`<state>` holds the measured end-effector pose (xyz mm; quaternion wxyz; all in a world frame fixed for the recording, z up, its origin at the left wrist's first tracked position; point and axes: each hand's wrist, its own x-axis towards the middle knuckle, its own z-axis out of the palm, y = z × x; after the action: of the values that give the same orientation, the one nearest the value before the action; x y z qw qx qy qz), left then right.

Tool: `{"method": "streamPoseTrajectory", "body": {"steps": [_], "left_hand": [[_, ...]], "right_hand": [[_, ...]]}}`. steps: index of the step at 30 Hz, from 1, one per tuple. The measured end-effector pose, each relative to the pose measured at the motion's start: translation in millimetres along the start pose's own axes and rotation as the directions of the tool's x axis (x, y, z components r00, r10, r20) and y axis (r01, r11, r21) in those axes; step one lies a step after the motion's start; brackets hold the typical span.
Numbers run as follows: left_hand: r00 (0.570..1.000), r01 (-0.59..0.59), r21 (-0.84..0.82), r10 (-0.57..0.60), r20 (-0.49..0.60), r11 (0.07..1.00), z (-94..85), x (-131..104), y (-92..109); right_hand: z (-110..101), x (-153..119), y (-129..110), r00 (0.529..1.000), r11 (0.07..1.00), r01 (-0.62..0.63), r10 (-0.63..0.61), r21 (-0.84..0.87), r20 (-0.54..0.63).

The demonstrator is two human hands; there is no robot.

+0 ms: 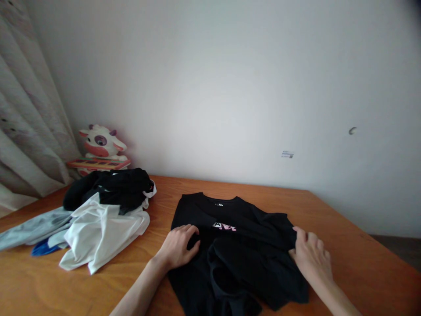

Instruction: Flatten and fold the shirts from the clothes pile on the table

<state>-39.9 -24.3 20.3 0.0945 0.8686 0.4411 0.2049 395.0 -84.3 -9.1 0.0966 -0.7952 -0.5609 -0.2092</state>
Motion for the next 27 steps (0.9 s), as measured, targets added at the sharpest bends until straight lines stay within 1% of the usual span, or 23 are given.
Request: {"method": "streamPoseTrajectory", "body": {"steps": [1, 2, 4, 6, 7, 8, 10, 12, 14, 16, 18, 20, 24, 27], "left_hand": [[1.0, -0.003, -0.021, 0.003, -0.022, 1.0, -0.4, 0, 0], [0.998, 0.002, -0.046, -0.005, -0.058, 0.999, -1.2, 1, 0], [0.986, 0.035, -0.092, -0.049, -0.158, 0.995, -4.1, 10, -4], [0.966, 0.08, -0.105, -0.103, -0.238, 0.991, -7.3, 27, -12], [0.959, 0.104, -0.095, -0.125, -0.254, 0.99, -8.3, 39, -16], [0.958, 0.131, -0.074, -0.145, -0.246, 0.989, -8.4, 51, -21], [0.96, 0.203, -0.019, -0.203, -0.195, 0.979, -4.9, 74, -30], [0.955, 0.267, 0.041, -0.258, -0.146, 0.963, 4.0, 91, -35], [0.953, 0.291, 0.084, -0.28, -0.118, 0.953, 16.8, 99, -38], [0.953, 0.296, 0.119, -0.284, -0.11, 0.948, 29.7, 101, -42], [0.953, 0.3, 0.169, -0.285, -0.105, 0.939, 38.9, 102, -48], [0.953, 0.302, 0.217, -0.29, -0.087, 0.928, 43.0, 105, -55], [0.951, 0.304, 0.256, -0.31, -0.02, 0.917, 41.1, 120, -67], [0.946, 0.311, 0.27, -0.325, 0.007, 0.911, 39.5, 133, -75]], "right_hand": [[-7, 6, -6, 0.997, 0.998, 0.066, -0.066, -0.004, -0.029], [-14, 12, -15, 0.989, 0.99, 0.141, -0.139, 0.032, -0.04], [-22, 26, -35, 0.959, 0.945, 0.284, -0.284, 0.163, -0.023], [-25, 37, -58, 0.919, 0.883, 0.375, -0.394, 0.281, 0.012], [-24, 40, -70, 0.901, 0.862, 0.401, -0.432, 0.31, 0.035], [-22, 42, -81, 0.89, 0.856, 0.411, -0.452, 0.315, 0.066], [-16, 42, -102, 0.877, 0.872, 0.395, -0.451, 0.289, 0.165], [-8, 40, -117, 0.884, 0.913, 0.312, -0.38, 0.263, 0.273], [0, 41, -127, 0.886, 0.943, 0.219, -0.3, 0.252, 0.353], [8, 45, -130, 0.879, 0.951, 0.164, -0.261, 0.262, 0.398], [14, 53, -129, 0.872, 0.948, 0.15, -0.261, 0.282, 0.413], [20, 61, -128, 0.873, 0.944, 0.148, -0.265, 0.296, 0.41], [30, 78, -129, 0.882, 0.945, 0.124, -0.245, 0.303, 0.403], [38, 91, -132, 0.886, 0.936, 0.123, -0.253, 0.33, 0.389]]}}
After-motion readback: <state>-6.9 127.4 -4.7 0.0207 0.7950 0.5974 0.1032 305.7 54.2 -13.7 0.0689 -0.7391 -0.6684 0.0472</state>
